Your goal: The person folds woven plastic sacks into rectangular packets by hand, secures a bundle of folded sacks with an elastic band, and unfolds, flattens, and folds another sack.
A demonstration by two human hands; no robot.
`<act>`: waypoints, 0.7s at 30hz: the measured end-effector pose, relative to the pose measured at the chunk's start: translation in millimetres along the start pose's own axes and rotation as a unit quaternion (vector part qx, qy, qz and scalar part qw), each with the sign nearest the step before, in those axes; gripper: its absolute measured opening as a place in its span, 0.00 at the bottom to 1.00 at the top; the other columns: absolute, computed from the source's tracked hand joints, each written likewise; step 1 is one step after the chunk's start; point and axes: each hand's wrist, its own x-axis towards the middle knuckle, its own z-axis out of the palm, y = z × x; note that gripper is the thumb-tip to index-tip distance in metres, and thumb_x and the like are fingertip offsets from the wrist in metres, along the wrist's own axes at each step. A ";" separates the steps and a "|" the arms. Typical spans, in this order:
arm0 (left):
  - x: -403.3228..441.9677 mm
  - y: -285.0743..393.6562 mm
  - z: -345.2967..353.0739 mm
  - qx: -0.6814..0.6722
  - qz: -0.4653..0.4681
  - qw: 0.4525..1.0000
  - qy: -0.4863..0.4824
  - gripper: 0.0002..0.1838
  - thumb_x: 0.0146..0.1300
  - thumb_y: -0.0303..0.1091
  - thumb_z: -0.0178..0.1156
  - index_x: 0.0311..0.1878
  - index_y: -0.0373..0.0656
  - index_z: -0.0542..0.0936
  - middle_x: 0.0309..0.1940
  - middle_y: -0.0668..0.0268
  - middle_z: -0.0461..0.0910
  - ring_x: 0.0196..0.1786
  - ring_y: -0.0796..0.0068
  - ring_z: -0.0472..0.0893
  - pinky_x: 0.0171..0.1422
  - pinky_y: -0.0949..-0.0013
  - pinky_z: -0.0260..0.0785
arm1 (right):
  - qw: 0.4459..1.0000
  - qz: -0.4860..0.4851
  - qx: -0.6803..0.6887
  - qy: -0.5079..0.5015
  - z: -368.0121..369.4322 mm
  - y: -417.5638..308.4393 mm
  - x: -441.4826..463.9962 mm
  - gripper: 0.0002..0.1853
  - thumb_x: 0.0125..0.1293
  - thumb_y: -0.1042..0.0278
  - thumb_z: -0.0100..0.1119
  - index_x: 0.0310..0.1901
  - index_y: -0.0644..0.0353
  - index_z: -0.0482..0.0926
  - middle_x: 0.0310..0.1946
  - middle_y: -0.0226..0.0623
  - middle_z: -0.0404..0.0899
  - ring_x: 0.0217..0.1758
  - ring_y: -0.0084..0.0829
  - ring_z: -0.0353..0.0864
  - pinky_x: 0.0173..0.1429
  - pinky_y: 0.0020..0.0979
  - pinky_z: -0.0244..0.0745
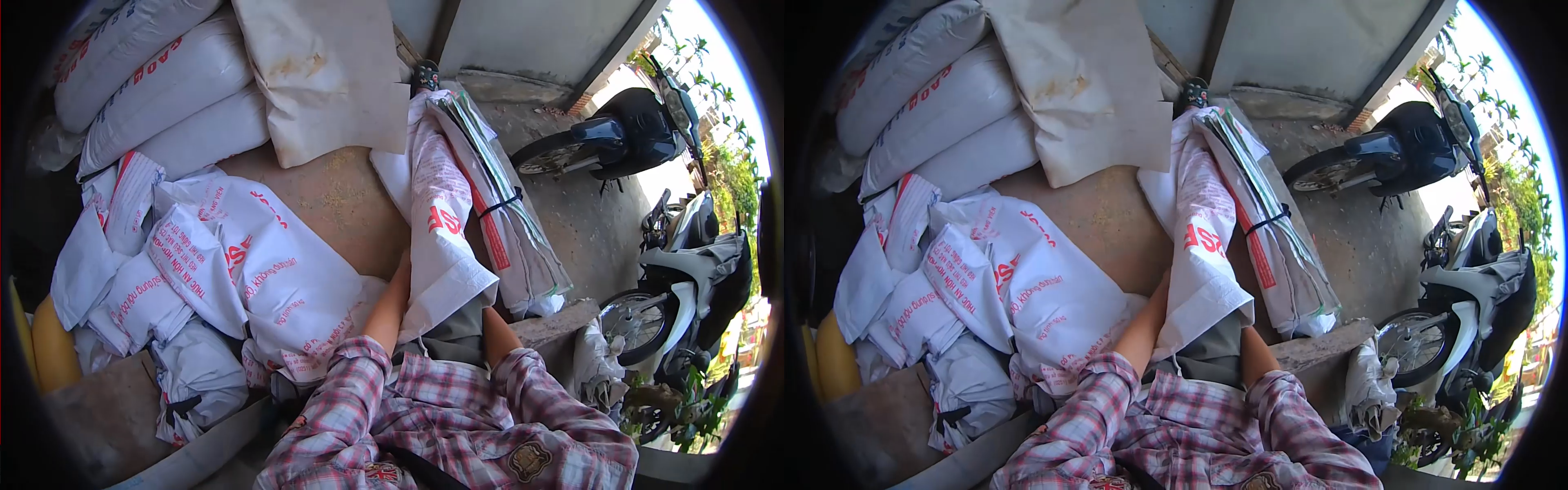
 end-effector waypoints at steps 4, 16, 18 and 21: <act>24.5 -23.7 -9.4 0.179 0.134 0.966 0.127 0.13 0.56 0.38 0.59 0.32 0.37 0.85 0.32 0.52 0.85 0.36 0.56 0.85 0.41 0.57 0.75 | 1.000 -0.001 -0.019 -0.014 -8.3 9.2 -1.2 0.16 0.58 0.61 0.59 0.39 0.67 0.81 0.34 0.58 0.81 0.41 0.55 0.81 0.46 0.44 0.75; 28.1 105.7 -150.5 0.289 0.087 0.948 -0.102 0.17 0.62 0.42 0.59 0.41 0.36 0.83 0.31 0.62 0.84 0.32 0.73 0.83 0.35 0.70 0.73 | 0.885 -0.030 -0.378 0.271 -162.8 -86.3 29.6 0.50 0.46 0.41 0.71 0.69 0.56 0.62 0.67 0.50 0.65 0.67 0.49 0.66 0.67 0.48 0.63; 1.3 122.5 -143.3 0.232 0.052 0.963 -0.128 0.17 0.64 0.41 0.58 0.44 0.36 0.82 0.32 0.62 0.85 0.32 0.75 0.83 0.36 0.71 0.73 | 0.902 0.036 -0.416 0.111 -155.2 -83.2 41.2 0.52 0.44 0.40 0.71 0.67 0.63 0.61 0.61 0.52 0.70 0.65 0.48 0.69 0.68 0.47 0.63; -28.6 131.5 -121.4 0.189 0.146 0.960 -0.147 0.15 0.66 0.39 0.58 0.46 0.35 0.81 0.33 0.63 0.84 0.33 0.77 0.83 0.36 0.75 0.73 | 0.906 -0.014 -0.412 0.095 -123.5 -63.1 58.8 0.24 0.53 0.62 0.62 0.50 0.62 0.70 0.39 0.55 0.81 0.45 0.54 0.81 0.48 0.54 0.73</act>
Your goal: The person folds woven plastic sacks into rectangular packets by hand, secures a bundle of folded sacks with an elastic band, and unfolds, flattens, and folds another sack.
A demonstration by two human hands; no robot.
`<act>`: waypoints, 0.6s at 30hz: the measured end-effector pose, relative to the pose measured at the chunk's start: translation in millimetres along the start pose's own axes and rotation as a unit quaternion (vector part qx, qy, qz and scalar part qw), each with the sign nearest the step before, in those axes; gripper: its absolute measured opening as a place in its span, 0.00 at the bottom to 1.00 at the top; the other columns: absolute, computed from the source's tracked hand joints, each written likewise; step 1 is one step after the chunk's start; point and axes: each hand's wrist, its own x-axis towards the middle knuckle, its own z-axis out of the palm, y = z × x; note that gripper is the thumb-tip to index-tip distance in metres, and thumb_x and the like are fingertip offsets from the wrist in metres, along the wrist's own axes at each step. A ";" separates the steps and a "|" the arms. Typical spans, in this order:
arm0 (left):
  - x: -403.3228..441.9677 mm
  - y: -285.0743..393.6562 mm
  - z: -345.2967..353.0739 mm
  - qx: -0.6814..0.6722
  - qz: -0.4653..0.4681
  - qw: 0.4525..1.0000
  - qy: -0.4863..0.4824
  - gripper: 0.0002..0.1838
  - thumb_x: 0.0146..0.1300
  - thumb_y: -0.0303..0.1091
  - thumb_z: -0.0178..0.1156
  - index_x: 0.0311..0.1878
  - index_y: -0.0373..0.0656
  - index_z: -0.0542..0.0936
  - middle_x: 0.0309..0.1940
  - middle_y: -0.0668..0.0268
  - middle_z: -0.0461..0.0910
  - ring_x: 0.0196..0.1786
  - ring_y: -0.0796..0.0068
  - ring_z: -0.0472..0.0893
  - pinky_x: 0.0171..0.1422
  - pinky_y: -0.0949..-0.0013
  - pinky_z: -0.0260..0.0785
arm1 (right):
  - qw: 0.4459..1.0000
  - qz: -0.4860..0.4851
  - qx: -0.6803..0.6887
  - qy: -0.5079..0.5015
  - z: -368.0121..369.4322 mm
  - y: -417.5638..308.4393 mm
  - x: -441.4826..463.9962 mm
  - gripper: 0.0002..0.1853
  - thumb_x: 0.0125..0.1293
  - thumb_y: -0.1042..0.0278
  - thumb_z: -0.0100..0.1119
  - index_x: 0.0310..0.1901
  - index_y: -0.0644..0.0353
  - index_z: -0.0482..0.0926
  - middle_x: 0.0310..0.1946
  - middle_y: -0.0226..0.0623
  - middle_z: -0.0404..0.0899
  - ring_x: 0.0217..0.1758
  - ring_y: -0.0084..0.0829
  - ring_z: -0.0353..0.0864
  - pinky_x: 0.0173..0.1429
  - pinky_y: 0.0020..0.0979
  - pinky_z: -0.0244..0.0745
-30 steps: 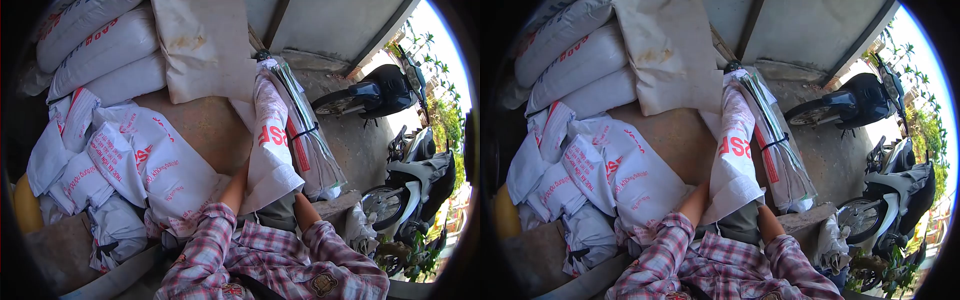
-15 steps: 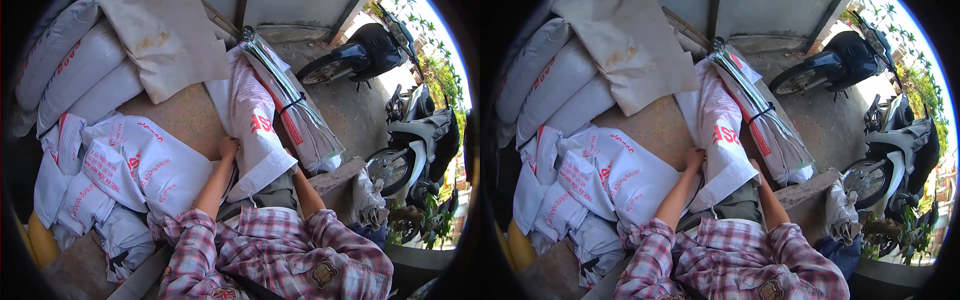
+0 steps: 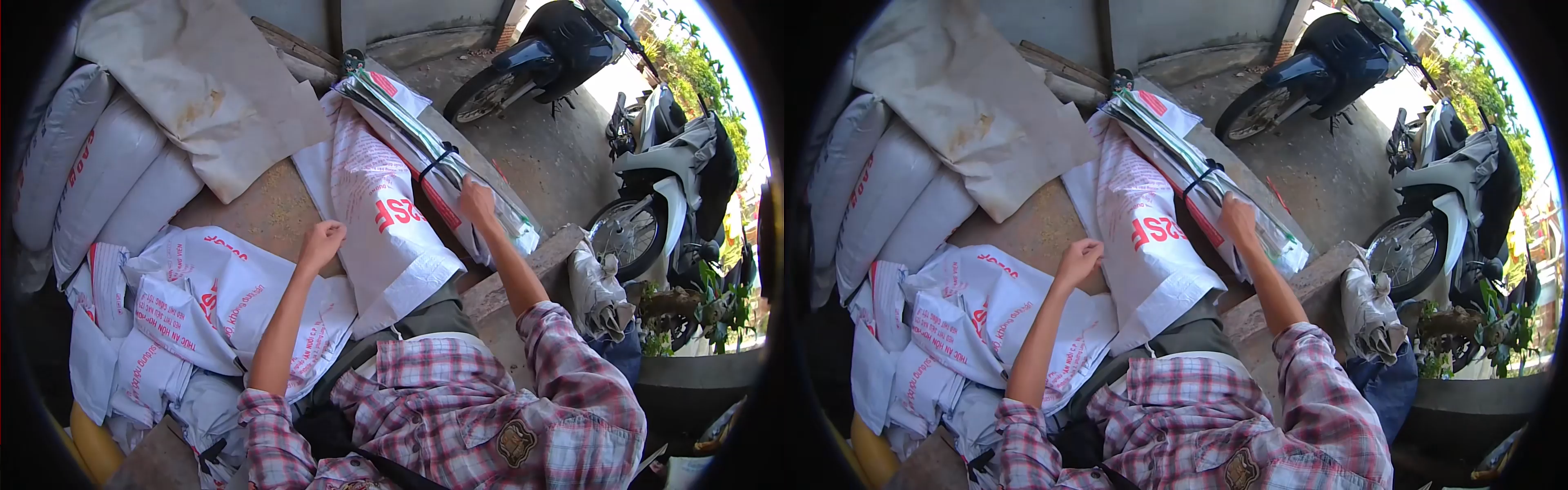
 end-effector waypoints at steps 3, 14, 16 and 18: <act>-6.6 27.2 26.6 -0.076 0.049 0.996 -0.004 0.15 0.63 0.38 0.59 0.45 0.35 0.82 0.32 0.58 0.85 0.36 0.72 0.85 0.41 0.69 0.76 | 0.997 -0.068 0.046 -0.003 22.4 -37.0 -37.2 0.16 0.52 0.73 0.55 0.44 0.63 0.69 0.25 0.59 0.79 0.30 0.60 0.81 0.37 0.55 0.75; -87.9 118.6 70.9 0.182 0.336 0.917 -0.114 0.22 0.54 0.47 0.67 0.41 0.34 0.80 0.40 0.53 0.81 0.41 0.51 0.79 0.51 0.57 0.71 | 0.995 -0.099 0.029 -0.004 -19.2 -54.5 -80.9 0.12 0.54 0.74 0.53 0.43 0.61 0.74 0.26 0.55 0.80 0.31 0.55 0.82 0.36 0.52 0.76; -97.0 104.7 92.9 0.236 0.265 0.919 -0.174 0.15 0.56 0.40 0.63 0.36 0.36 0.80 0.37 0.52 0.80 0.42 0.50 0.80 0.50 0.55 0.71 | 0.996 -0.088 0.022 -0.015 -18.8 -63.0 -90.7 0.12 0.55 0.74 0.52 0.43 0.63 0.74 0.25 0.56 0.80 0.30 0.56 0.82 0.35 0.52 0.76; -100.3 94.8 112.4 0.162 0.270 0.910 -0.268 0.07 0.57 0.31 0.57 0.33 0.37 0.79 0.31 0.51 0.80 0.38 0.50 0.80 0.46 0.54 0.72 | 0.996 -0.071 0.006 -0.055 -14.8 -70.7 -94.7 0.14 0.56 0.74 0.52 0.45 0.68 0.73 0.27 0.58 0.81 0.32 0.56 0.83 0.37 0.52 0.77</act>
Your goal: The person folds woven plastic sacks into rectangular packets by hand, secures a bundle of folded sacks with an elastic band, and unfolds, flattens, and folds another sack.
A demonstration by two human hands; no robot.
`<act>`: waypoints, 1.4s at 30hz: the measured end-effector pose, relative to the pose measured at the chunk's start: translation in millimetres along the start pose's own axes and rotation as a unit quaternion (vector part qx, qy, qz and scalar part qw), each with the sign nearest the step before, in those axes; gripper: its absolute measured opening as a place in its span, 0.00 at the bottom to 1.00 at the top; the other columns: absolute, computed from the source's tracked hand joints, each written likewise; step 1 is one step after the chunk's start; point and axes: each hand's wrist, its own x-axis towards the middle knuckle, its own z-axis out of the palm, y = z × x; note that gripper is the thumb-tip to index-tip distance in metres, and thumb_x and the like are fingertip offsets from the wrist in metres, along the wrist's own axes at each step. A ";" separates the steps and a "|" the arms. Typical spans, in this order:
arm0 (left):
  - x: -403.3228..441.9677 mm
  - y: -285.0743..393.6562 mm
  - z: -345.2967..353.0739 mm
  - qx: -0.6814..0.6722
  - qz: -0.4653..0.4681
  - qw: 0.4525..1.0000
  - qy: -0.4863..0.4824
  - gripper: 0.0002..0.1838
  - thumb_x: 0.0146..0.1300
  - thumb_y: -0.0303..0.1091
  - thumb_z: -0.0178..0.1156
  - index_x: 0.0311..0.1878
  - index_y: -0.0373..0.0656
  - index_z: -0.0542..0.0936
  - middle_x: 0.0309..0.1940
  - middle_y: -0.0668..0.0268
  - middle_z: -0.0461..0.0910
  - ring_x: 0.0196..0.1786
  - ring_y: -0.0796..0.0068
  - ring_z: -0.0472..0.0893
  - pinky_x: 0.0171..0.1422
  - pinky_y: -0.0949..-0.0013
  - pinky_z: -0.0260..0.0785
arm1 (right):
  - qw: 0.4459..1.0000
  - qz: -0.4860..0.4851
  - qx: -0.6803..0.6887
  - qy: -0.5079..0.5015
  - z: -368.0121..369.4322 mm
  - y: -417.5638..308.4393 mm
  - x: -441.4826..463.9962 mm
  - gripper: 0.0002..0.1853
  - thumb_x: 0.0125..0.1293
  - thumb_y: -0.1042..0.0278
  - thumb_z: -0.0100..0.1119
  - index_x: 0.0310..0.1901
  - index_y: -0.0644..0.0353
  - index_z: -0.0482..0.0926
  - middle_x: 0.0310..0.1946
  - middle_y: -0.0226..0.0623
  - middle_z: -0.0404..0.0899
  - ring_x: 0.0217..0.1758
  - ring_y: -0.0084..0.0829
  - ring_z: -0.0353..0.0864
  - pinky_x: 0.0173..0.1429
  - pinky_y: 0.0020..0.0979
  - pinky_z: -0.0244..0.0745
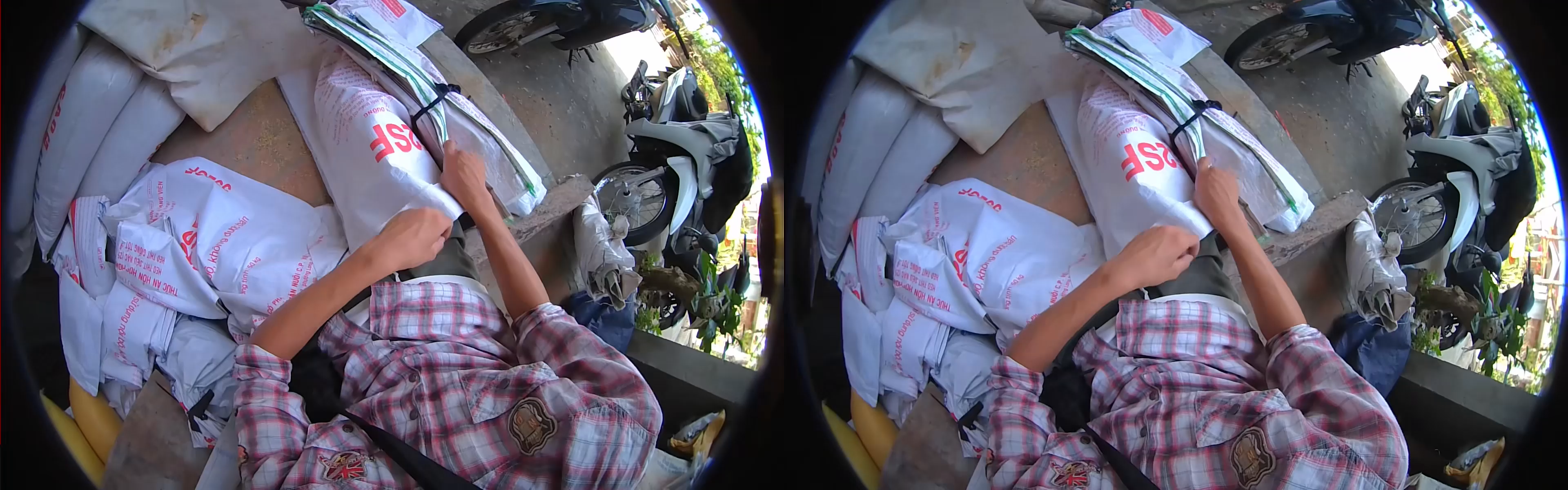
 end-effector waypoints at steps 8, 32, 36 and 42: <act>17.6 8.1 -26.0 -0.183 0.030 0.981 -0.054 0.12 0.62 0.36 0.58 0.39 0.37 0.82 0.29 0.57 0.82 0.31 0.66 0.81 0.40 0.65 0.72 | 0.996 0.015 0.009 -0.088 -65.1 53.6 77.2 0.18 0.65 0.55 0.54 0.47 0.60 0.81 0.43 0.52 0.82 0.49 0.50 0.81 0.52 0.45 0.74; 19.0 -56.9 -17.6 -0.144 -0.055 0.985 0.082 0.11 0.64 0.33 0.58 0.43 0.36 0.81 0.35 0.56 0.83 0.39 0.67 0.83 0.48 0.67 0.74 | 0.996 0.003 -0.090 -0.022 -52.4 96.0 190.0 0.15 0.59 0.61 0.52 0.38 0.61 0.85 0.41 0.51 0.83 0.47 0.49 0.83 0.49 0.46 0.78; 11.4 -59.8 -21.2 -0.167 -0.055 0.981 0.082 0.10 0.64 0.33 0.58 0.44 0.36 0.80 0.35 0.57 0.83 0.40 0.69 0.82 0.48 0.68 0.73 | 0.997 0.042 -0.063 -0.024 -77.2 85.7 189.9 0.16 0.58 0.61 0.53 0.38 0.62 0.85 0.42 0.51 0.83 0.47 0.49 0.83 0.49 0.44 0.79; 26.4 -54.0 -28.1 -0.136 -0.084 0.979 0.123 0.18 0.62 0.32 0.59 0.54 0.34 0.74 0.42 0.53 0.81 0.44 0.61 0.82 0.51 0.64 0.72 | 0.995 0.040 -0.085 -0.039 -100.4 84.5 196.0 0.16 0.57 0.62 0.52 0.38 0.62 0.85 0.41 0.50 0.83 0.48 0.49 0.82 0.49 0.43 0.79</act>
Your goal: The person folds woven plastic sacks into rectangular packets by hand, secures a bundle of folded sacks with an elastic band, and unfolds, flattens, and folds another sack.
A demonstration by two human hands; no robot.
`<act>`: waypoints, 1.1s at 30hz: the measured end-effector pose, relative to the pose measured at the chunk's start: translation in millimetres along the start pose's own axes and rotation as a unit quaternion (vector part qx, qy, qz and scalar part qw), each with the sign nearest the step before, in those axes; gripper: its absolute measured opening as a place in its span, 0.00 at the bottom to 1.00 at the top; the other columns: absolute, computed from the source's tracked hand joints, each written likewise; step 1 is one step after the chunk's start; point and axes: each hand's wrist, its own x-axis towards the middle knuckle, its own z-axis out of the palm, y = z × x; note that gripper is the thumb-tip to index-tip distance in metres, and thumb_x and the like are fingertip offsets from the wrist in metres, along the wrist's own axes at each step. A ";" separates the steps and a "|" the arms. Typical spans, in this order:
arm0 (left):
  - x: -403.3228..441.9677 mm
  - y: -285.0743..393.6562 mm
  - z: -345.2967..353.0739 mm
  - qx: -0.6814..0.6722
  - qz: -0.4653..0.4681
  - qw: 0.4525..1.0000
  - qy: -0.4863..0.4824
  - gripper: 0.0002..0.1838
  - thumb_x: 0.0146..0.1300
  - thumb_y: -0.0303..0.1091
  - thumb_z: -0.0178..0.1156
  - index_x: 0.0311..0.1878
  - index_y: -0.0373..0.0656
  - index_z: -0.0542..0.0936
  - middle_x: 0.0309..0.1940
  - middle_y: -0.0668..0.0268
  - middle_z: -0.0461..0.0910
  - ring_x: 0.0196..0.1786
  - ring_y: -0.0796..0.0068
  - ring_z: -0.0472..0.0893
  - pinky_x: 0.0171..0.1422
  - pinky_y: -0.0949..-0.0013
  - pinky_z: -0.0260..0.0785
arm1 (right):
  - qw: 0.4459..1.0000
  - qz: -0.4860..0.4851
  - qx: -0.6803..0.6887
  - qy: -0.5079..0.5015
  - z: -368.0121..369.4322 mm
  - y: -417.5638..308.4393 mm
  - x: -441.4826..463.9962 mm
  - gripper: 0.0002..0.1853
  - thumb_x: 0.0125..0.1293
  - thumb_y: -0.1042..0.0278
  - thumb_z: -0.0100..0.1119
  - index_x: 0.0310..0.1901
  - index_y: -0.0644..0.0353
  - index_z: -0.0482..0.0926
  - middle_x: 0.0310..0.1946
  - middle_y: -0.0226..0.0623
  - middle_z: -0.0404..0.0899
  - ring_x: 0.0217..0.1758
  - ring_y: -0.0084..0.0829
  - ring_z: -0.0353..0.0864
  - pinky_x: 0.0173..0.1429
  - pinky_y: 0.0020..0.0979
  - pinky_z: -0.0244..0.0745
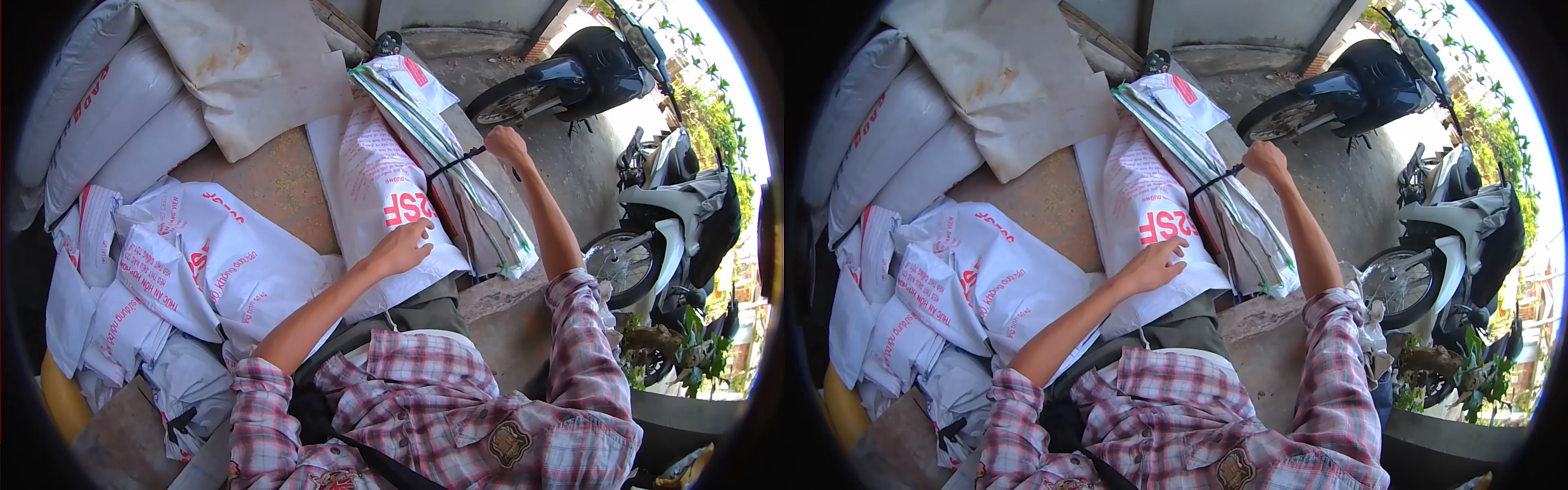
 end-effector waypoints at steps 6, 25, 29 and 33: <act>16.2 8.7 12.9 0.057 0.010 0.998 -0.007 0.27 0.61 0.34 0.60 0.62 0.36 0.66 0.55 0.46 0.74 0.55 0.52 0.77 0.60 0.60 0.68 | 0.999 -0.038 0.008 0.018 -44.4 -20.6 -40.8 0.15 0.57 0.63 0.51 0.37 0.61 0.85 0.40 0.49 0.83 0.46 0.48 0.82 0.49 0.43 0.78; 178.9 -38.2 22.7 0.180 0.209 0.908 0.315 0.06 0.56 0.24 0.55 0.35 0.36 0.80 0.31 0.49 0.79 0.40 0.49 0.78 0.47 0.54 0.68 | 0.981 -0.096 0.164 0.022 -55.5 -73.9 -128.9 0.13 0.56 0.64 0.53 0.36 0.61 0.85 0.33 0.53 0.81 0.37 0.53 0.81 0.46 0.44 0.76; 168.7 -46.5 23.2 0.101 0.084 0.950 0.282 0.15 0.59 0.24 0.58 0.50 0.39 0.80 0.37 0.44 0.80 0.44 0.43 0.78 0.52 0.51 0.71 | 0.964 -0.155 0.212 0.045 -37.7 -63.5 -132.0 0.11 0.59 0.68 0.52 0.31 0.69 0.79 0.25 0.54 0.76 0.26 0.46 0.74 0.35 0.43 0.67; 160.1 -50.2 12.2 0.104 0.093 0.955 0.260 0.16 0.59 0.25 0.57 0.51 0.38 0.80 0.36 0.43 0.80 0.43 0.44 0.79 0.51 0.52 0.72 | 0.966 -0.122 0.228 0.022 -43.5 -56.0 -157.7 0.10 0.58 0.70 0.53 0.31 0.70 0.76 0.23 0.53 0.75 0.25 0.44 0.74 0.36 0.42 0.67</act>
